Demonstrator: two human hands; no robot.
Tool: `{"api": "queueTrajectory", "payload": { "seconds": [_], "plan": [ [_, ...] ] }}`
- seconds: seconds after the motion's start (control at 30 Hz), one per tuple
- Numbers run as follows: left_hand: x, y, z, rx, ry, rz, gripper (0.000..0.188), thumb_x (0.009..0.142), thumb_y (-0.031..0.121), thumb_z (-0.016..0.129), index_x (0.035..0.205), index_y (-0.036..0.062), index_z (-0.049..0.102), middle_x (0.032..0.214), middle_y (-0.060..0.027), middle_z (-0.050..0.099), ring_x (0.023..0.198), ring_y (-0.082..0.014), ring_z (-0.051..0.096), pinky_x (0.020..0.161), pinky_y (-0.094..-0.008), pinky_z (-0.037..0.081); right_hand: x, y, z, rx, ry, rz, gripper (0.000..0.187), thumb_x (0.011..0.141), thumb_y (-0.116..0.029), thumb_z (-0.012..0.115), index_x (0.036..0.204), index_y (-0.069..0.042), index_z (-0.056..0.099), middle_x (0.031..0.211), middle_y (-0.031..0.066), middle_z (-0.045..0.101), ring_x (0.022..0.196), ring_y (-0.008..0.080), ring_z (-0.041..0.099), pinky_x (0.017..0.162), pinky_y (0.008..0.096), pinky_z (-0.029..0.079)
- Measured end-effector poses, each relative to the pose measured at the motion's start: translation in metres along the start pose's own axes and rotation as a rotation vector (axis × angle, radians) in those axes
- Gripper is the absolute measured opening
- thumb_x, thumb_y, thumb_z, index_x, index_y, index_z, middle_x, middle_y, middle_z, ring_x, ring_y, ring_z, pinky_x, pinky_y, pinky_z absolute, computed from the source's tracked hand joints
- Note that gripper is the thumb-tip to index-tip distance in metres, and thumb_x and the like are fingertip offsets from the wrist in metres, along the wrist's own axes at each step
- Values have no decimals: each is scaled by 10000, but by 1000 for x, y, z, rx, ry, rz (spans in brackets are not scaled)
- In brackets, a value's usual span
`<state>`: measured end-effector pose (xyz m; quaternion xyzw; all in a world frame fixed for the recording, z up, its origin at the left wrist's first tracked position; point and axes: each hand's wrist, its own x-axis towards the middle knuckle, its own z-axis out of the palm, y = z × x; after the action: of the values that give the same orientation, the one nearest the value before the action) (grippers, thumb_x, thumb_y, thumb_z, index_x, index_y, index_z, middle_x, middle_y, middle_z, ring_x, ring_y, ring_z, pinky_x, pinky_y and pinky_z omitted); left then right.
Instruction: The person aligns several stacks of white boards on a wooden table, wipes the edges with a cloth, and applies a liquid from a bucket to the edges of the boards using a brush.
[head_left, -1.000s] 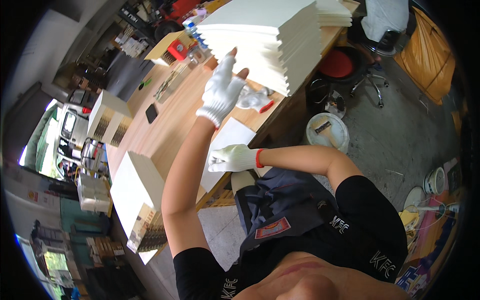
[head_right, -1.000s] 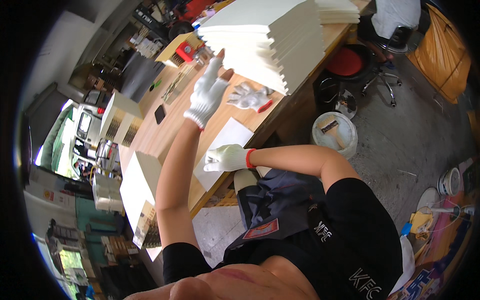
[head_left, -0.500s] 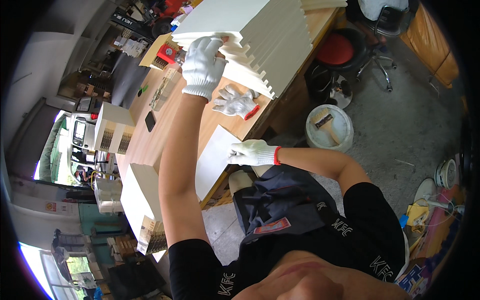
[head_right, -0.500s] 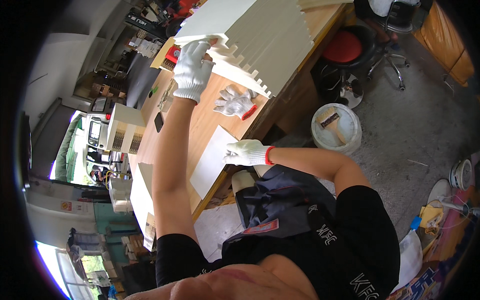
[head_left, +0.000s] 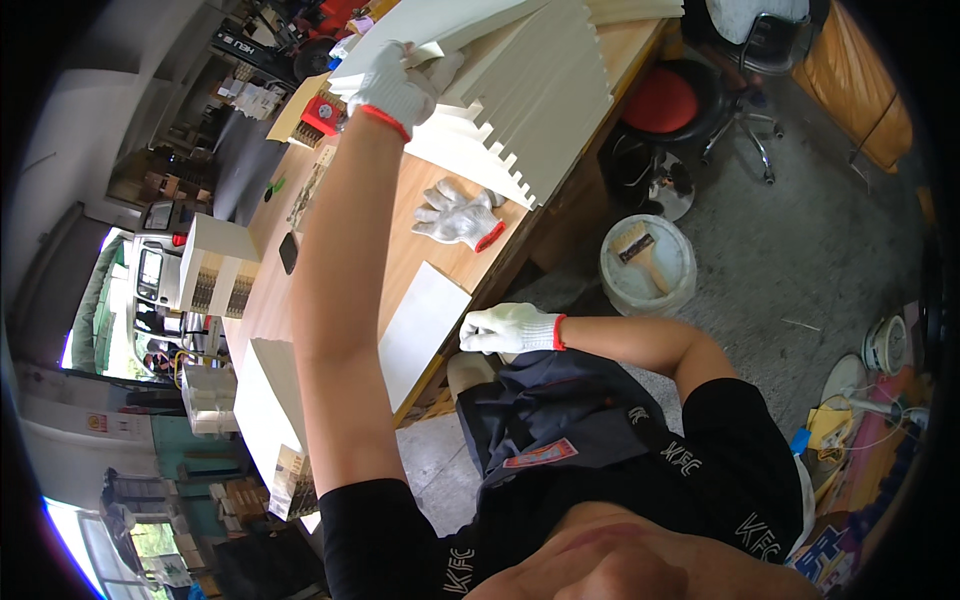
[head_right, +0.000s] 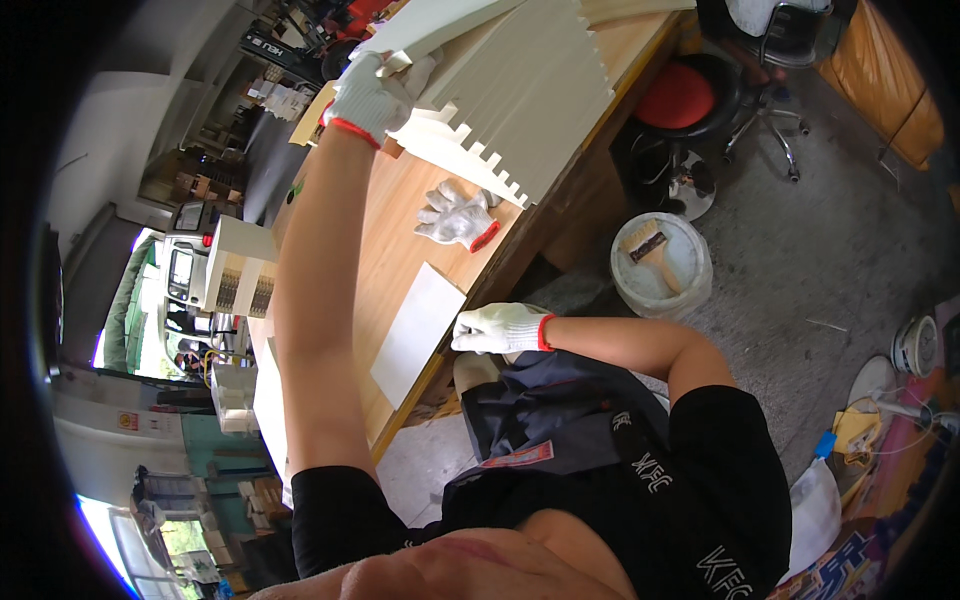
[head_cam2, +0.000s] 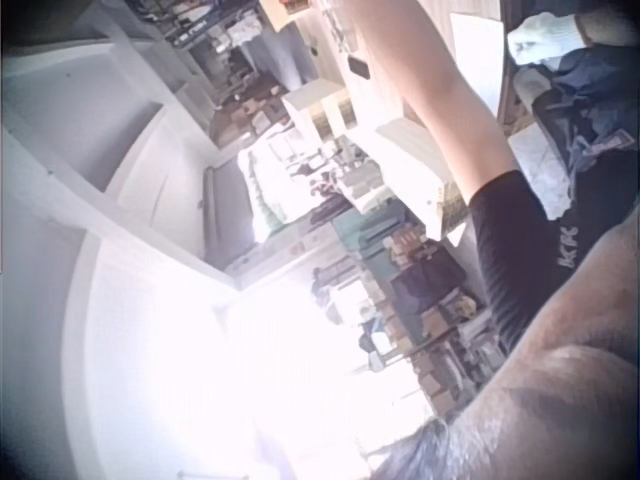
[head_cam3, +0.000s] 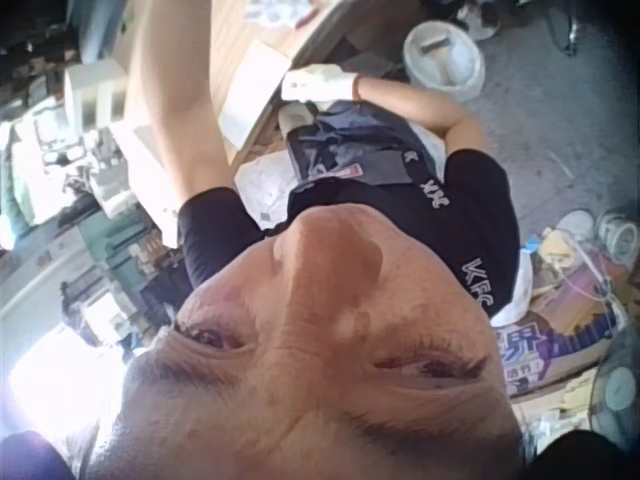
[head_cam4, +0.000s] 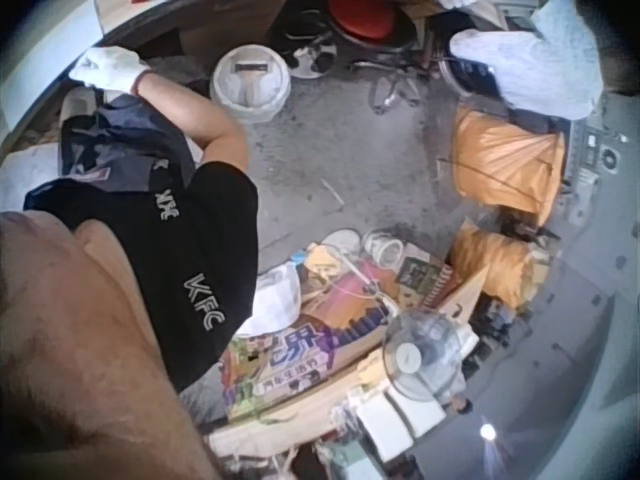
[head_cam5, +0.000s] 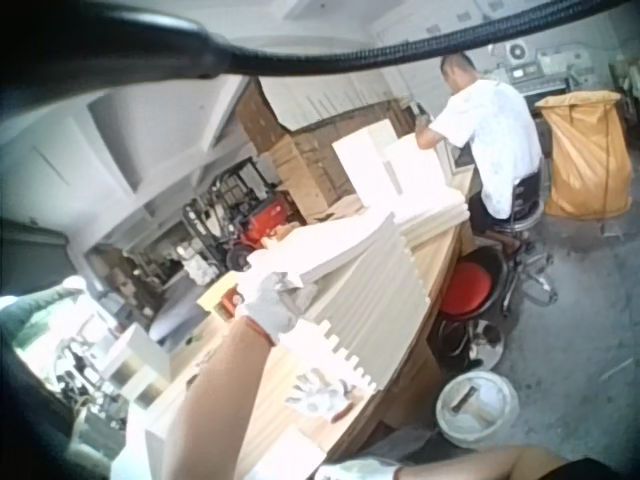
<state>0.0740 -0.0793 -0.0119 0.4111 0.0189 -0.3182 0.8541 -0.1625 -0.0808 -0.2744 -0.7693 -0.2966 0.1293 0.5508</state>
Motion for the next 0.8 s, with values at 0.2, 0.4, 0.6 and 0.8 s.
{"api": "queueTrajectory", "payload": {
  "seconds": [0.2,0.4,0.6,0.8],
  "plan": [
    [-8,-4,-21,92,-51,432,361,979,87,462,1305,-69,441,1253,-237,581,1093,-309,633,818,-313,625,-6,-19,-13,85,-59,95,347,964,-418,546,1060,-96,629,865,67,685,804,208,671,752,340,493],
    [-93,60,-165,182,-366,197,380,936,163,527,1230,-78,544,1096,-231,659,796,-210,687,523,-204,548,7,-33,-42,321,3,349,314,971,-407,553,1045,-119,651,803,19,685,635,80,608,594,242,497],
    [-267,13,-275,154,485,441,358,956,233,551,1195,-32,574,881,-84,673,639,-112,630,455,-195,493,89,-31,-107,1121,222,117,540,998,-472,449,1313,-42,536,998,103,688,866,182,696,517,224,525],
    [-324,-53,-340,540,757,224,562,895,116,413,1449,24,387,1276,-150,584,1034,-243,664,638,-331,596,164,-8,-80,-389,158,392,655,891,-594,527,1393,-174,519,1497,105,391,1429,236,242,1144,376,212]
  ]
}}
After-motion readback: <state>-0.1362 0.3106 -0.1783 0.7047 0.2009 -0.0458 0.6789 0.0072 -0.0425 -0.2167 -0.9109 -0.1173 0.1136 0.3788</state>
